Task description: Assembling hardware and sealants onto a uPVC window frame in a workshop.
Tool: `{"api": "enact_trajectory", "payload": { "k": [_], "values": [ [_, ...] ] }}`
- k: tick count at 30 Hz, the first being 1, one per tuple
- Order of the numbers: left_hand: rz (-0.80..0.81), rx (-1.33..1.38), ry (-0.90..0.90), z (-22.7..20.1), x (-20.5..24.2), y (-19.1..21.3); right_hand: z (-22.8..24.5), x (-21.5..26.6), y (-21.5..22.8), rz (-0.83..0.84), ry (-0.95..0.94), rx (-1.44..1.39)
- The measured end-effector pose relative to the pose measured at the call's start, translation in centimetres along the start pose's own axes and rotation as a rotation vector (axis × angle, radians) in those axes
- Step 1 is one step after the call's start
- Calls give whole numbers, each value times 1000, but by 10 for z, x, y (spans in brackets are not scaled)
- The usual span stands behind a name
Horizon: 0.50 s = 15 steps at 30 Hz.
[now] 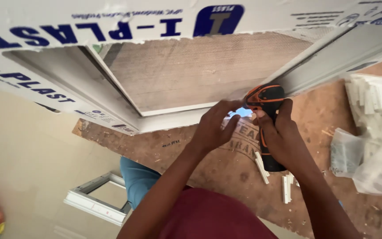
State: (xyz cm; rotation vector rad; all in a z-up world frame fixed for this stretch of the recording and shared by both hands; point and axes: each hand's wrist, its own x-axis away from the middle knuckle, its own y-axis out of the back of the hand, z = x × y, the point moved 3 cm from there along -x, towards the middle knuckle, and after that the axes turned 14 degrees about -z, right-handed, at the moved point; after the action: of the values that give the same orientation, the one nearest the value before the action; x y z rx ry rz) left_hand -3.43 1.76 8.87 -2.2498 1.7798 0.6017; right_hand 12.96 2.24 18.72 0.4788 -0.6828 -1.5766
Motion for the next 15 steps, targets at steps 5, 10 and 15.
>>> {"api": "enact_trajectory", "payload": {
  "k": [5, 10, 15],
  "values": [
    [-75, 15, -195, -83, -43, -1, -7, -3, 2, 16, -53, -4],
    [-55, -119, -305, -90, -54, -18, -22, -8, 1, 35, 30, -85],
    [5, -200, -247, -85, -59, -29, -29, -9, 4, 8, -2, 21]
  ]
}}
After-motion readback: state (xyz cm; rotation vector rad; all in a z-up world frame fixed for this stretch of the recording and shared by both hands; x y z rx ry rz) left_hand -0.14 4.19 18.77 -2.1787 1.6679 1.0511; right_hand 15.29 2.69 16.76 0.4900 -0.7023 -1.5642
